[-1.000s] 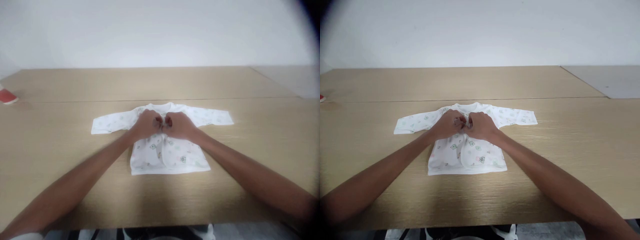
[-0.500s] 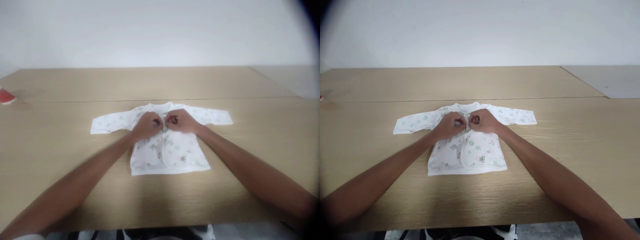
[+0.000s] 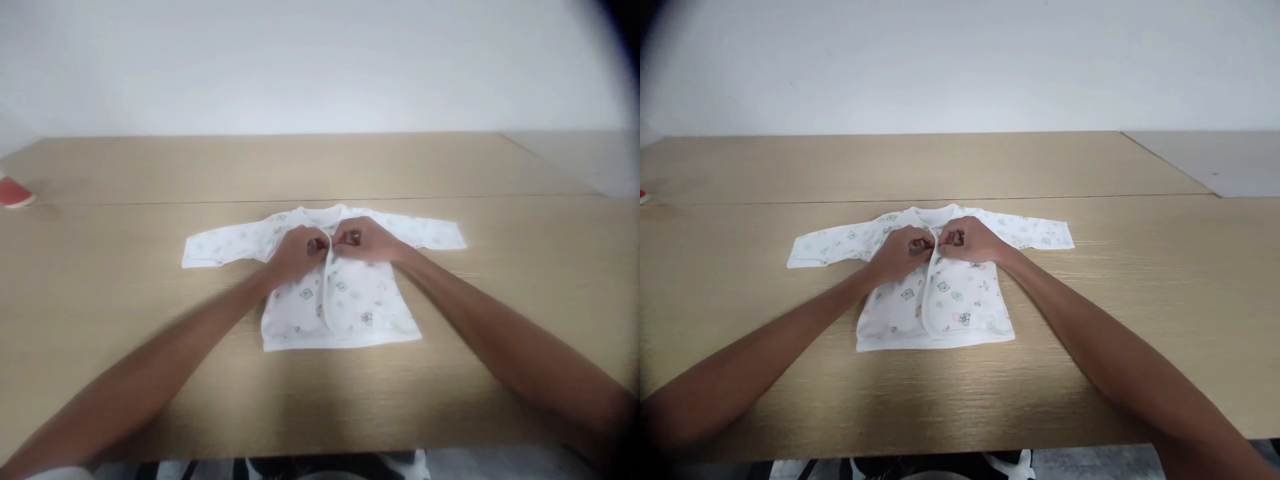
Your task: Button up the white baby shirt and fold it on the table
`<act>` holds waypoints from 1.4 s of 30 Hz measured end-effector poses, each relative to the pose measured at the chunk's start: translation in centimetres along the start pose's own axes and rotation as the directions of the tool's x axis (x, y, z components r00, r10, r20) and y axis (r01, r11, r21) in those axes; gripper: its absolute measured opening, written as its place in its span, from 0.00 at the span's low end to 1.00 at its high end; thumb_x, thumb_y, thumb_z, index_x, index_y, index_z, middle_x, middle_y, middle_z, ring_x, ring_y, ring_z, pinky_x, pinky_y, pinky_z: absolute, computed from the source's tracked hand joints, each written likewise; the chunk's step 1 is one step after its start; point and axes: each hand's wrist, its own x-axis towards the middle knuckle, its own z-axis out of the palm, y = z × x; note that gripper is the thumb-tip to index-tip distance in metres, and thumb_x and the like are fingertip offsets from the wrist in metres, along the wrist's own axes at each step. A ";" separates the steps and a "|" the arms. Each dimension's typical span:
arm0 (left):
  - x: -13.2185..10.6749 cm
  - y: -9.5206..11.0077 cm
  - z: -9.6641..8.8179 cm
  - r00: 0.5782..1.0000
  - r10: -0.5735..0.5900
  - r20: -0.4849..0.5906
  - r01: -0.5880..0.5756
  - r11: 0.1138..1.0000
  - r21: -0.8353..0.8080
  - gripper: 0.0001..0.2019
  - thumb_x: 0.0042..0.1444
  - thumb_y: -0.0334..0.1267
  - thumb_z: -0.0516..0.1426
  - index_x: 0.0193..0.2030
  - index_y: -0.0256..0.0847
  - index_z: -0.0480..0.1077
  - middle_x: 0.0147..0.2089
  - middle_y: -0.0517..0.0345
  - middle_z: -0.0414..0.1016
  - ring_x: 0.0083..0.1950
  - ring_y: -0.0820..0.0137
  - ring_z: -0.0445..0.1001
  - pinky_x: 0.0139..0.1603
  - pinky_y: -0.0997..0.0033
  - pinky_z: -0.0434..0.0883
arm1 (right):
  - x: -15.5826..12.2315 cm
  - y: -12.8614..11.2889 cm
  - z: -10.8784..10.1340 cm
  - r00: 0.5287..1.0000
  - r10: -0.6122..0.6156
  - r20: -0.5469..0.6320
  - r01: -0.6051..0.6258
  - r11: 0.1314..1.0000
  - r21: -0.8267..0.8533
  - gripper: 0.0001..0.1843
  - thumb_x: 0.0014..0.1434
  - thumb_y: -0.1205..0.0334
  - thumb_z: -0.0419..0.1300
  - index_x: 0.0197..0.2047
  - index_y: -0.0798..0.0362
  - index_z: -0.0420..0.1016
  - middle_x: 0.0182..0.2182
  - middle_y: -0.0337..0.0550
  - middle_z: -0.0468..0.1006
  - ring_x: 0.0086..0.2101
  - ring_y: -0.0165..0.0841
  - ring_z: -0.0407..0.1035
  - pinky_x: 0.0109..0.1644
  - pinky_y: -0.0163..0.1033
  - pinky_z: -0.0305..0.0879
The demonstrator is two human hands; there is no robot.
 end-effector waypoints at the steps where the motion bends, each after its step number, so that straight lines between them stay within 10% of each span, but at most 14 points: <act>1: 0.0 -0.1 0.0 1.000 -0.016 -0.002 0.016 0.999 -0.050 0.06 0.55 0.33 0.57 0.33 0.40 0.77 0.35 0.61 0.78 0.37 0.72 0.72 0.41 0.71 0.66 | 0.0 0.0 0.1 1.000 0.003 -0.005 -0.003 1.000 0.004 0.09 0.55 0.59 0.63 0.34 0.57 0.78 0.24 0.39 0.71 0.24 0.23 0.62 0.25 0.29 0.56; 13: 0.4 -0.4 -1.4 0.989 -0.069 0.130 0.108 0.939 -0.327 0.06 0.58 0.34 0.57 0.35 0.39 0.76 0.37 0.59 0.77 0.36 0.75 0.73 0.38 0.76 0.68 | 0.0 0.2 0.1 1.000 -0.025 0.010 0.024 0.997 0.080 0.09 0.57 0.59 0.64 0.37 0.57 0.78 0.23 0.38 0.70 0.22 0.22 0.60 0.23 0.28 0.55; 24: 0.2 -0.5 -0.3 0.991 -0.137 0.008 0.128 0.897 -0.424 0.07 0.56 0.38 0.62 0.38 0.37 0.76 0.38 0.55 0.79 0.38 0.72 0.77 0.37 0.75 0.72 | -0.4 0.3 1.3 0.980 -0.141 -0.138 0.143 0.990 -0.002 0.05 0.53 0.65 0.60 0.32 0.57 0.76 0.22 0.36 0.69 0.22 0.22 0.61 0.26 0.29 0.56; 42: 0.1 -0.7 0.3 0.995 -0.100 -0.003 0.087 0.883 -0.461 0.07 0.56 0.37 0.61 0.40 0.37 0.75 0.39 0.53 0.79 0.40 0.70 0.78 0.38 0.74 0.73 | -0.6 0.1 2.5 0.937 -0.300 -0.181 0.185 0.862 -0.472 0.08 0.55 0.63 0.58 0.36 0.56 0.76 0.29 0.39 0.74 0.27 0.26 0.62 0.32 0.33 0.53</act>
